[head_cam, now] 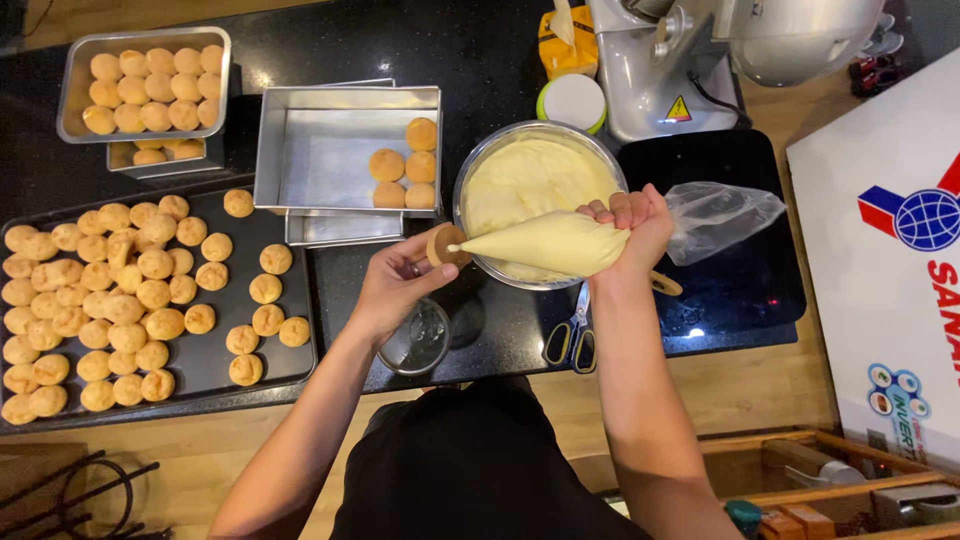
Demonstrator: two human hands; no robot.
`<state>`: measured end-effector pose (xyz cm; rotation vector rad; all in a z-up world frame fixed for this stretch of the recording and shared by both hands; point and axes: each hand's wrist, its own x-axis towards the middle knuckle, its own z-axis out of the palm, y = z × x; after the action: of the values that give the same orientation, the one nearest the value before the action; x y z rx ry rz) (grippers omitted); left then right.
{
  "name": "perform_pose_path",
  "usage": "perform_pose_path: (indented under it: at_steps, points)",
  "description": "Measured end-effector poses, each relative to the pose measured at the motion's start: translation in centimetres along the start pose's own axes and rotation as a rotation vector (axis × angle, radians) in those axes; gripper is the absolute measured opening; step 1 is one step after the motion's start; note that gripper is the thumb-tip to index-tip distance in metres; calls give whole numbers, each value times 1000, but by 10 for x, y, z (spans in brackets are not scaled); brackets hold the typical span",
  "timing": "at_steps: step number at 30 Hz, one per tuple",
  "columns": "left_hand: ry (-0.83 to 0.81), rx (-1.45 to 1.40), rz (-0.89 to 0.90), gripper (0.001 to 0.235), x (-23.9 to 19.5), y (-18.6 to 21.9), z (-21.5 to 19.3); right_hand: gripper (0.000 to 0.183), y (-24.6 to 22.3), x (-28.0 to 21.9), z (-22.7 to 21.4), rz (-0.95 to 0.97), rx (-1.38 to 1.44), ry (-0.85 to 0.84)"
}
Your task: The person fills small, round, baked pastries with a cream filling using a piping bag. They pick up each pastry from a large baking sheet, squeeze the cream into the center, and place the filled pastry into a rectangular metal tray. The person periodically refills the piping bag from a large bowl of cream using a spatula.
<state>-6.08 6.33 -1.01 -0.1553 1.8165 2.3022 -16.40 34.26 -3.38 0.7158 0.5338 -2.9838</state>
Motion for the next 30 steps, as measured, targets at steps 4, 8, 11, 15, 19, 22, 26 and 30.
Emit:
perform_pose_path:
  at_steps: [4, 8, 11, 15, 19, 22, 26, 30]
  points:
    - [92, -55, -55, 52, 7, -5, 3, 52, -16, -9, -9, -141, 19, -47]
    - [112, -54, -33, 45, 13, -11, 6, 60, -26, -34, -23, -307, -24, -140]
    - [108, -24, -60, 44, 18, -13, 9, 64, -24, -51, -31, -420, -50, -150]
    - [98, 9, -92, 45, 24, -13, 20, 61, -30, -67, -38, -469, 50, -35]
    - [96, 46, -40, 49, 30, -18, 34, 58, -41, -67, -46, -441, 261, 13]
    - [103, 121, 16, 49, 34, -25, 42, 56, -40, -65, -54, -403, 337, -6]
    - [113, 150, 56, 48, 38, -33, 52, 53, -31, -63, -58, -381, 368, 38]
    - [130, 256, 32, 51, 40, -40, 57, 50, -21, -62, -60, -363, 371, 78]
